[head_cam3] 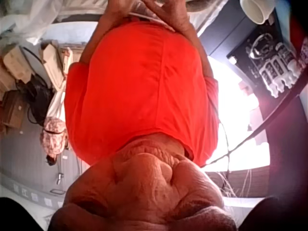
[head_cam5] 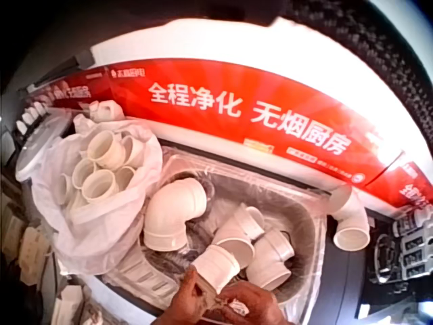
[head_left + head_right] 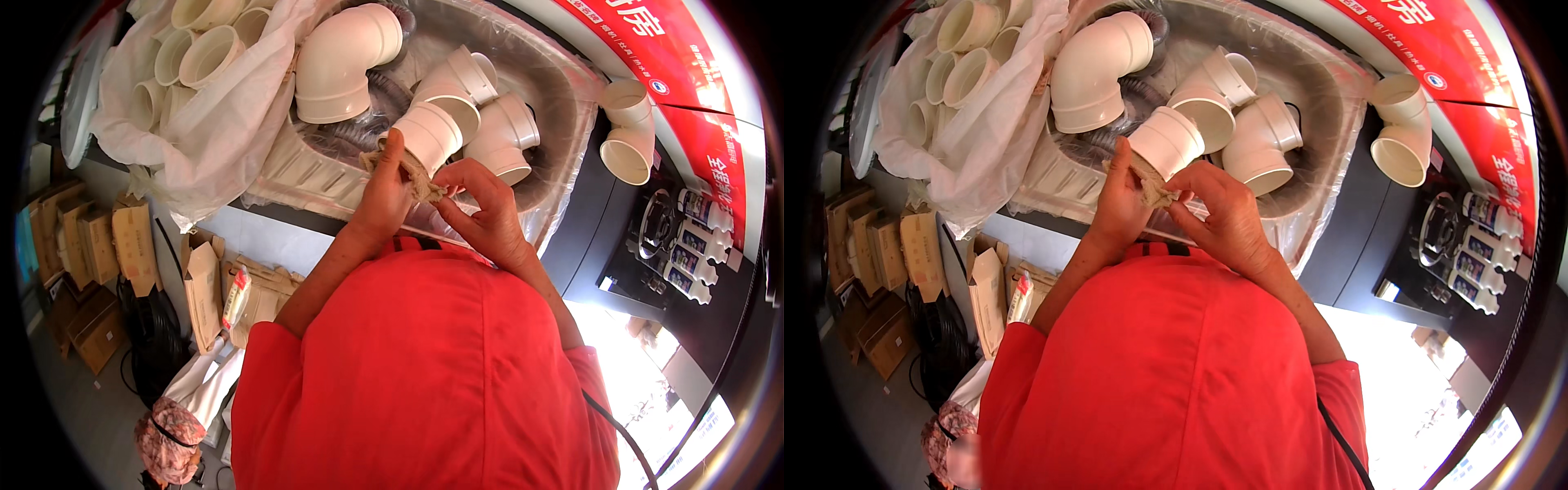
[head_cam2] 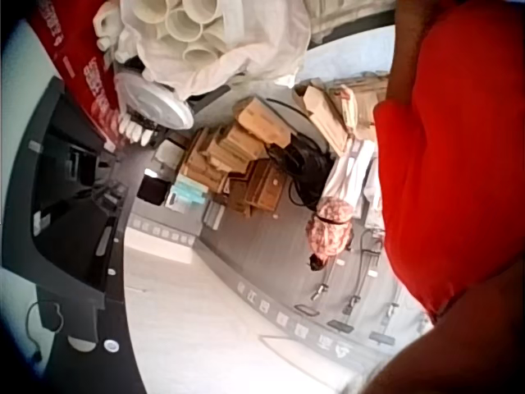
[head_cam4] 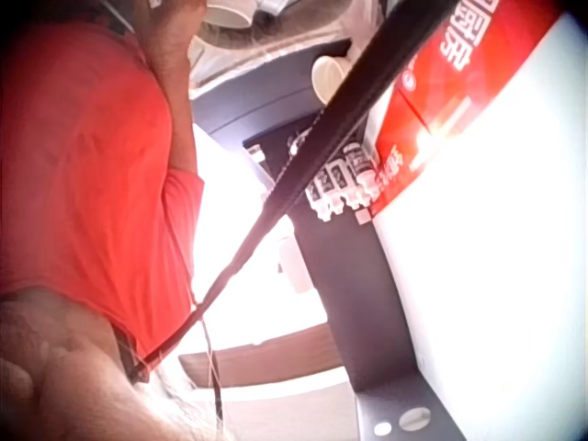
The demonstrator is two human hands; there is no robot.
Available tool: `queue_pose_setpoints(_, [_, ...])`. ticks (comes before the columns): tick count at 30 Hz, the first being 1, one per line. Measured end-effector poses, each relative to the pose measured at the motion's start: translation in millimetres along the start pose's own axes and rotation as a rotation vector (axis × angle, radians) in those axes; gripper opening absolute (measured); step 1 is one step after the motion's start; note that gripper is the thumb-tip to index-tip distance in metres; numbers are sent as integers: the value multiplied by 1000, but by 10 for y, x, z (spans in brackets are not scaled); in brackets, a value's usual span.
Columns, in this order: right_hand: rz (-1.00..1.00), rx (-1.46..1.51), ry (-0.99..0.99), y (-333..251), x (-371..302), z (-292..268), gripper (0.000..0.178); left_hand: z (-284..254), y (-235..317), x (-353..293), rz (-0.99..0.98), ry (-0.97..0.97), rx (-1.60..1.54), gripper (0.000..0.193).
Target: The person wipes white plastic pipe fittings with a cloth. They pick up individual fittings from a metal bin, wipe the exterior and interior surfaces, and place them into a white bag. The process is repeated for multiple fittings throughout the clip.
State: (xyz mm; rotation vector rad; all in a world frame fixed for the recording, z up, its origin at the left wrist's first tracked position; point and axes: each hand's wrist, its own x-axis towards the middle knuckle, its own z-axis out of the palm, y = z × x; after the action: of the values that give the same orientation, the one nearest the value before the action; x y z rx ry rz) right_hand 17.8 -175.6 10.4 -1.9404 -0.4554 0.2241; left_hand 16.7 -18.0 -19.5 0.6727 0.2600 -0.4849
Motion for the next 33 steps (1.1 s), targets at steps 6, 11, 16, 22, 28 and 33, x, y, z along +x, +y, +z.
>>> queue_pose_setpoints(6, [206, 366, -23, 45, -60, -12, 22, -66, -55, -23, 340, -3, 304, 47])
queue_pose_setpoints(11, [464, 677, 55, 5, -76, -75, 21, -322, -114, -26, 200, -60, 462, 34])
queue_pose_setpoints(16, [526, 722, 57, 44, -89, -109, 23, -109, 10, -23, 64, -89, 189, 33])
queue_pose_setpoints(22, [147, 80, -28, -20, 32, -411, 53, -349, 59, -120, 318, 55, 956, 31])
queue_pose_setpoints(28, [30, -89, -174, -49, 134, -385, 76, -299, 28, -156, 222, 25, 685, 46])
queue_pose_setpoints(33, [212, 118, -110, 41, 77, -272, 64, -254, 96, -164, -45, -18, 303, 43])
